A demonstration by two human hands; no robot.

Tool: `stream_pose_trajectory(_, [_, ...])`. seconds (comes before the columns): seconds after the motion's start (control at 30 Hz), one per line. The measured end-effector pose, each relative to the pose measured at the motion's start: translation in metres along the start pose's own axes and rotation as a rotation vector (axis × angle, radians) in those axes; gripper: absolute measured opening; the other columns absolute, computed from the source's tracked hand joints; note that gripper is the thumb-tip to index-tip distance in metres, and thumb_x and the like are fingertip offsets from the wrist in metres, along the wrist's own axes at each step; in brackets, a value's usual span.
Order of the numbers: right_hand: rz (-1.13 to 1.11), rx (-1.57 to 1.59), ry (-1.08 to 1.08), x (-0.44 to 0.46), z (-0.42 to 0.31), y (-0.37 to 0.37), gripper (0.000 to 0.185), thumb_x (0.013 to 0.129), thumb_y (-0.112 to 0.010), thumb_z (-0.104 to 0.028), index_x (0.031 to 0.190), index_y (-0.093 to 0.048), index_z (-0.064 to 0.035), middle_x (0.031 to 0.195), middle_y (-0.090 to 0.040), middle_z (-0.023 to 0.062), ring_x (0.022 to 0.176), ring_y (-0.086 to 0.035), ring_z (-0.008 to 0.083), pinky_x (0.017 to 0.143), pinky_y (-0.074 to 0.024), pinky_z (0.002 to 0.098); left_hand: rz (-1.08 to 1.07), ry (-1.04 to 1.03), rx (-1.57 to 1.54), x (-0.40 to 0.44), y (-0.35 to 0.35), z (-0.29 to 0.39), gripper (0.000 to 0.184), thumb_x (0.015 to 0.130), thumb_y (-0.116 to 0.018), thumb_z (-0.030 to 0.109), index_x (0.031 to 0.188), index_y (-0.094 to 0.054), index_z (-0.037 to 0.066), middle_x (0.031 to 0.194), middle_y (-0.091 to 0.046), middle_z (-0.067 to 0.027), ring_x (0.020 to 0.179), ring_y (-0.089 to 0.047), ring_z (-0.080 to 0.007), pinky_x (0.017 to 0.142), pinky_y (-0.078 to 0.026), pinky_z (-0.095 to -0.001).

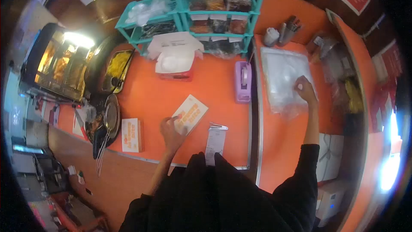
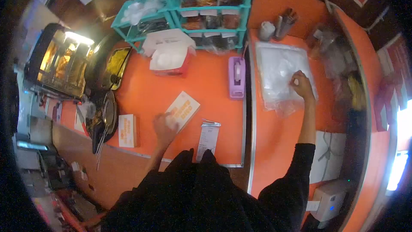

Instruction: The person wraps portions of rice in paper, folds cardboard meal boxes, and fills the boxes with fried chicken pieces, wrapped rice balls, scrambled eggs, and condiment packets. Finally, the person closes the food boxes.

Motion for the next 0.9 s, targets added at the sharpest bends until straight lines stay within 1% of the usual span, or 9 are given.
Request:
stream_pose_trajectory(0.1, [-0.100, -0.105, 0.044, -0.009, -0.028, -0.009, 0.027, 0.061, -0.077, -0.008, 0.073, -0.053, -0.0030, 0.096, -0.053, 0.0096, 0.099, -0.054, 0.0272, 0.081, -0.0451, 0.0405, -0.135, 0.064, 0.022, -0.015, -0.009, 0.007, 0.050, 0.067, -0.070, 0.021, 0.113, -0.053, 0.010, 0.122, -0.038, -0.0200, 0.113, -0.036, -0.0391, 0.091, -0.030, -0.0536])
stream_pose_trajectory(0.17, [0.059, -0.063, 0.156, -0.006, 0.000, -0.023, 0.028, 0.062, -0.077, -0.009, 0.075, -0.053, -0.0032, 0.100, -0.051, 0.0090, 0.100, -0.052, 0.0268, 0.081, -0.0447, 0.0418, -0.108, 0.030, 0.098, -0.032, -0.021, 0.002, 0.061, 0.064, -0.073, 0.027, 0.118, -0.050, 0.013, 0.128, -0.029, -0.0202, 0.115, -0.030, -0.0407, 0.091, -0.028, -0.0557])
stream_pose_trajectory(0.3, [0.111, -0.100, 0.189, -0.007, -0.015, -0.021, 0.019, 0.068, -0.070, 0.000, 0.078, -0.054, -0.0021, 0.094, -0.052, 0.0108, 0.089, -0.054, 0.0299, 0.079, -0.0454, 0.0356, -0.114, 0.068, 0.137, -0.047, -0.017, 0.001, 0.053, 0.066, -0.071, 0.023, 0.114, -0.053, 0.013, 0.121, -0.037, -0.0171, 0.112, -0.034, -0.0374, 0.092, -0.029, -0.0525])
stream_pose_trajectory(0.4, [0.150, 0.100, 0.281, -0.003, -0.016, -0.004, 0.016, 0.070, -0.065, 0.006, 0.079, -0.054, -0.0010, 0.087, -0.054, 0.0127, 0.083, -0.056, 0.0292, 0.077, -0.0452, 0.0324, -0.225, -0.108, 0.038, -0.049, -0.020, 0.009, 0.037, 0.070, -0.067, 0.016, 0.106, -0.059, 0.011, 0.112, -0.044, -0.0135, 0.107, -0.039, -0.0336, 0.089, -0.032, -0.0485])
stream_pose_trajectory(0.53, [0.084, 0.220, 0.147, 0.028, 0.010, 0.058, 0.013, 0.081, -0.058, -0.010, 0.088, -0.056, 0.0008, 0.084, -0.059, 0.0117, 0.083, -0.056, 0.0255, 0.075, -0.0445, 0.0344, -0.180, -0.256, 0.028, -0.046, -0.028, 0.006, 0.026, 0.074, -0.061, 0.006, 0.099, -0.065, 0.009, 0.105, -0.047, -0.0120, 0.101, -0.044, -0.0312, 0.086, -0.036, -0.0461])
stream_pose_trajectory(0.63, [0.303, 0.050, 0.073, 0.040, -0.022, 0.142, 0.023, 0.091, -0.050, -0.021, 0.091, -0.056, 0.0004, 0.082, -0.056, 0.0073, 0.077, -0.051, 0.0188, 0.072, -0.0423, 0.0313, -0.168, -0.234, -0.037, -0.034, -0.029, 0.001, 0.026, 0.074, -0.060, 0.005, 0.099, -0.065, 0.008, 0.106, -0.047, -0.0138, 0.102, -0.044, -0.0322, 0.088, -0.036, -0.0465])
stream_pose_trajectory(0.8, [0.591, 0.124, -0.108, -0.033, -0.221, 0.204, 0.029, 0.097, -0.044, -0.027, 0.086, -0.054, -0.0017, 0.077, -0.057, 0.0069, 0.073, -0.053, 0.0128, 0.067, -0.0429, 0.0281, -0.096, -0.156, 0.115, -0.030, -0.019, 0.010, 0.037, 0.074, -0.063, 0.011, 0.110, -0.061, 0.006, 0.113, -0.046, -0.0174, 0.109, -0.041, -0.0354, 0.093, -0.034, -0.0472])
stream_pose_trajectory(0.87, [0.686, 0.231, -0.109, -0.072, -0.284, 0.177, 0.028, 0.097, -0.045, -0.026, 0.086, -0.055, -0.0024, 0.072, -0.055, 0.0053, 0.070, -0.054, 0.0122, 0.066, -0.0437, 0.0286, -0.301, -0.174, -0.033, -0.036, -0.016, 0.037, 0.056, 0.079, -0.066, 0.025, 0.129, -0.047, 0.009, 0.122, -0.040, -0.0186, 0.117, -0.038, -0.0337, 0.096, -0.033, -0.0510])
stream_pose_trajectory(0.9, [0.658, 0.249, -0.159, -0.095, -0.321, 0.150, 0.027, 0.097, -0.045, -0.025, 0.087, -0.055, -0.0024, 0.069, -0.053, 0.0041, 0.068, -0.054, 0.0127, 0.065, -0.0442, 0.0296, -0.495, -0.117, -0.412, -0.039, -0.021, 0.051, 0.058, 0.082, -0.063, 0.029, 0.132, -0.042, 0.009, 0.125, -0.040, -0.0182, 0.120, -0.036, -0.0334, 0.098, -0.032, -0.0503])
Point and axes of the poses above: each hand's wrist, its own x-axis towards the middle knuckle, its own y-axis out of the back of the hand, z = x × y, the point moved 6 cm from there along x, towards the middle knuckle
